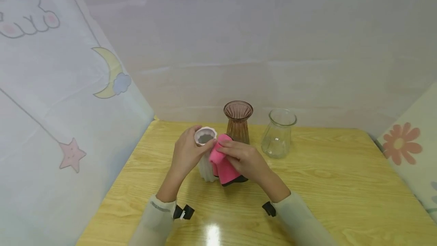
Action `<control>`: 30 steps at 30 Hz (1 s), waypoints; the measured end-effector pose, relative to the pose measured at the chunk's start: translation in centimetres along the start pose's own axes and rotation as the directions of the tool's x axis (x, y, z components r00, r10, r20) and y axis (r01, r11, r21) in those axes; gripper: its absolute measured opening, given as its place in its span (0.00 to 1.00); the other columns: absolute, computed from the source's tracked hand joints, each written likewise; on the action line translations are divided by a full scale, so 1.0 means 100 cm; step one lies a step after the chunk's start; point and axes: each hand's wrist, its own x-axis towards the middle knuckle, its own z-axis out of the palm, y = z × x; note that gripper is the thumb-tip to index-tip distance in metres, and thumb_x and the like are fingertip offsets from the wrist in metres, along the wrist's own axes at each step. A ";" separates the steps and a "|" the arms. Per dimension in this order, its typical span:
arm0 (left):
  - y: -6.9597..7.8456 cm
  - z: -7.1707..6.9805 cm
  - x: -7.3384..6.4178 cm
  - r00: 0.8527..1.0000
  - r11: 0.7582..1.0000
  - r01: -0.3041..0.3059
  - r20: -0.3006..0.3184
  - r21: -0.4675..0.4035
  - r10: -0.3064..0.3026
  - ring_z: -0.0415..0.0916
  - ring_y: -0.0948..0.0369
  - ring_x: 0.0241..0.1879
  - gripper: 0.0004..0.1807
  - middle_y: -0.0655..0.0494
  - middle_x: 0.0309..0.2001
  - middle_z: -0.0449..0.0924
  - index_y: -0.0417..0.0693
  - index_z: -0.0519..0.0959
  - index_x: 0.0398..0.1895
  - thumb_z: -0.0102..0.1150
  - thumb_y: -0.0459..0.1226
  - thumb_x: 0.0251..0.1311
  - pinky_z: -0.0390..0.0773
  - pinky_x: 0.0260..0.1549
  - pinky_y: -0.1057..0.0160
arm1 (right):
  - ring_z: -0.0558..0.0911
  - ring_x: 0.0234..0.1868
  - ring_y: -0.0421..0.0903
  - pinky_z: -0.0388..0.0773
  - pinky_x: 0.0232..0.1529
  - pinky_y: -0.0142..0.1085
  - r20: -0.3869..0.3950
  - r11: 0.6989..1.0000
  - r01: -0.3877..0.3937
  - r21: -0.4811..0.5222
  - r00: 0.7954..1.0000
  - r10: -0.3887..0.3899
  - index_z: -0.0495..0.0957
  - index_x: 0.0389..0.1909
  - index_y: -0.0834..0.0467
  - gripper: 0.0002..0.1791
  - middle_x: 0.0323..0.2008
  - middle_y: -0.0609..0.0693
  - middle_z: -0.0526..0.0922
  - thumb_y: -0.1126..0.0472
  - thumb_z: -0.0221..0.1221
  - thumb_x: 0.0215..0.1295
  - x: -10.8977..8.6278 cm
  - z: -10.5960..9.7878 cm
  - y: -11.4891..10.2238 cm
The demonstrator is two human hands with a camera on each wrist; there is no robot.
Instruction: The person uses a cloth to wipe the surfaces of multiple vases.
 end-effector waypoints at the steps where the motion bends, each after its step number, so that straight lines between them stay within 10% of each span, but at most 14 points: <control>1: 0.000 0.000 0.000 1.000 1.000 -0.006 0.004 -0.001 0.006 0.78 0.52 0.46 0.38 0.47 0.51 0.81 0.40 0.75 0.63 0.71 0.55 0.56 0.78 0.45 0.50 | 0.86 0.52 0.51 0.82 0.53 0.41 0.002 1.000 -0.004 0.005 1.000 0.004 0.88 0.49 0.61 0.20 0.49 0.56 0.88 0.72 0.73 0.52 0.000 0.001 0.001; 20: -0.007 -0.004 0.002 0.996 0.999 -0.040 0.080 -0.029 0.042 0.81 0.56 0.40 0.39 0.50 0.50 0.84 0.46 0.77 0.65 0.74 0.55 0.52 0.81 0.35 0.57 | 0.87 0.49 0.52 0.84 0.48 0.41 -0.026 0.996 -0.079 0.051 0.996 0.080 0.89 0.45 0.59 0.19 0.47 0.57 0.88 0.74 0.72 0.51 -0.031 0.022 -0.005; 30: -0.026 -0.011 0.018 0.965 0.987 -0.112 0.225 -0.115 0.135 0.79 0.57 0.39 0.37 0.53 0.49 0.84 0.48 0.76 0.66 0.75 0.51 0.54 0.81 0.35 0.60 | 0.88 0.47 0.47 0.85 0.47 0.40 0.048 0.994 -0.108 0.015 0.993 0.108 0.90 0.43 0.58 0.15 0.44 0.54 0.89 0.71 0.73 0.53 -0.046 0.033 -0.011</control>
